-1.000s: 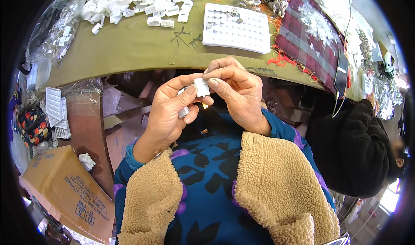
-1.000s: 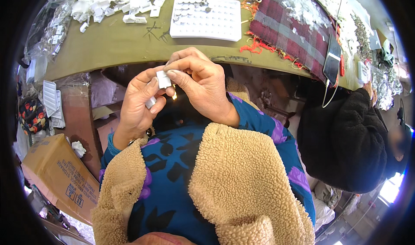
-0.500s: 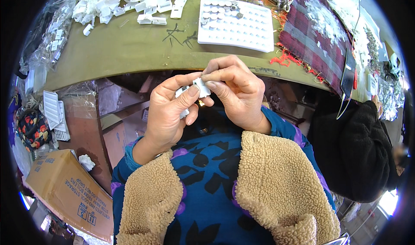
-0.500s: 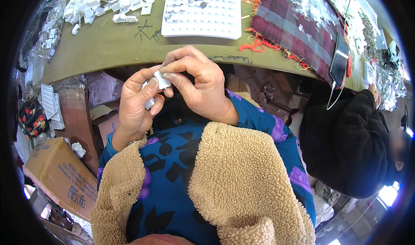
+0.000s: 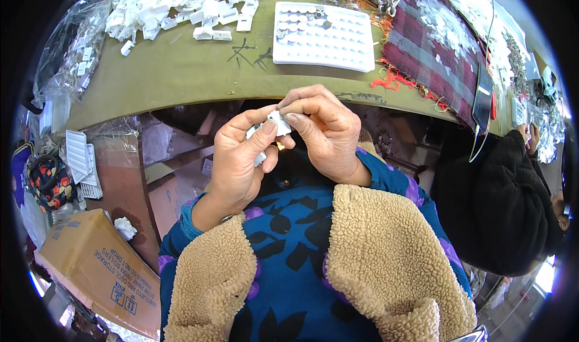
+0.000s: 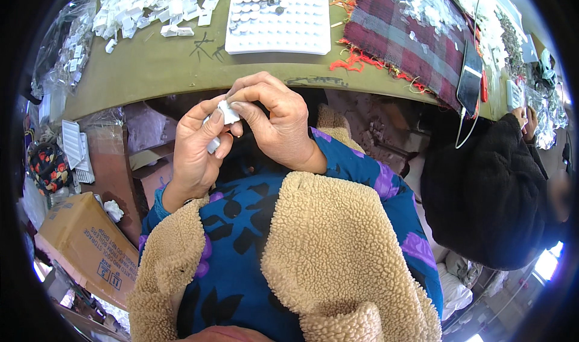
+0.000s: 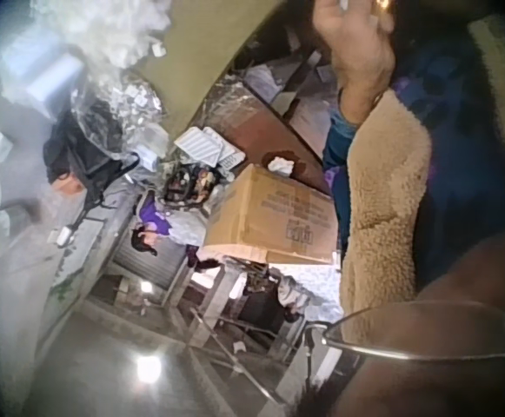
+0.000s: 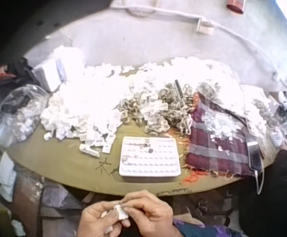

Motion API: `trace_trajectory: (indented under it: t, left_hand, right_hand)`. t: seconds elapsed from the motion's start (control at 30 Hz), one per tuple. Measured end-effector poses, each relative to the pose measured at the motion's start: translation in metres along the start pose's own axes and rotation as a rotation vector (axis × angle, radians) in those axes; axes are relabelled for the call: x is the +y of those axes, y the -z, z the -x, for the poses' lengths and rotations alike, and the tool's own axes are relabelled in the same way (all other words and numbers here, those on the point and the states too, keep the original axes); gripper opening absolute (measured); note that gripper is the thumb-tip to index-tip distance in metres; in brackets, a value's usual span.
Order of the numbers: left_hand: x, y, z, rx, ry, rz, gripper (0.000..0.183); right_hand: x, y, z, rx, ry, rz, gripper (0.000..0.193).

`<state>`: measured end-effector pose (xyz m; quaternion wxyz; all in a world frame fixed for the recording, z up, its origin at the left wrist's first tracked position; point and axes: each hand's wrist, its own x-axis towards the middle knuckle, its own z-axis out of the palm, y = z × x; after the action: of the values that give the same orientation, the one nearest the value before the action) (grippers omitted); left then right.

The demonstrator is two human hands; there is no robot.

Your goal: The person assembles small electronic components by inserting metal pieces into white plastic housings. They repeatedly pick up a housing, insert a metal piece, and place the assembled unit on the table. The person also uses red-handled pliers to trim a wire from one component.

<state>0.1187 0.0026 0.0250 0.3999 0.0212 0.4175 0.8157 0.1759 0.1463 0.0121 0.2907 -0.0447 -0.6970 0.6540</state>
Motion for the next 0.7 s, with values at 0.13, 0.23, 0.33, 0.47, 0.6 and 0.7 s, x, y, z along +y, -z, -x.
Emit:
trace_trajectory:
  t: [0.13,0.23,0.33,0.47,0.6,0.7]
  left_hand:
    - [-0.001,0.001,0.002,-0.039,0.007,0.061,0.025]
    - [-0.003,-0.001,0.004,-0.021,-0.009,0.034,0.026]
    - [-0.002,-0.002,0.005,-0.022,-0.008,0.011,0.026]
    - [0.001,-0.004,0.004,-0.051,0.023,0.049,0.027]
    - [0.004,-0.004,0.005,-0.034,0.035,0.016,0.027]
    - [0.005,-0.002,0.004,-0.045,0.028,-0.033,0.027]
  right_hand:
    - [-0.003,0.003,0.002,-0.023,-0.016,-0.033,0.006]
    - [-0.006,0.006,0.003,-0.035,0.029,0.041,0.007]
    - [-0.009,0.007,0.002,-0.048,0.079,0.119,0.008]
    - [-0.01,0.009,0.0,-0.049,0.086,0.07,0.009]
    - [-0.01,0.012,-0.001,-0.079,0.2,0.171,0.01]
    - [-0.007,0.014,-0.002,-0.118,0.315,0.257,0.013]
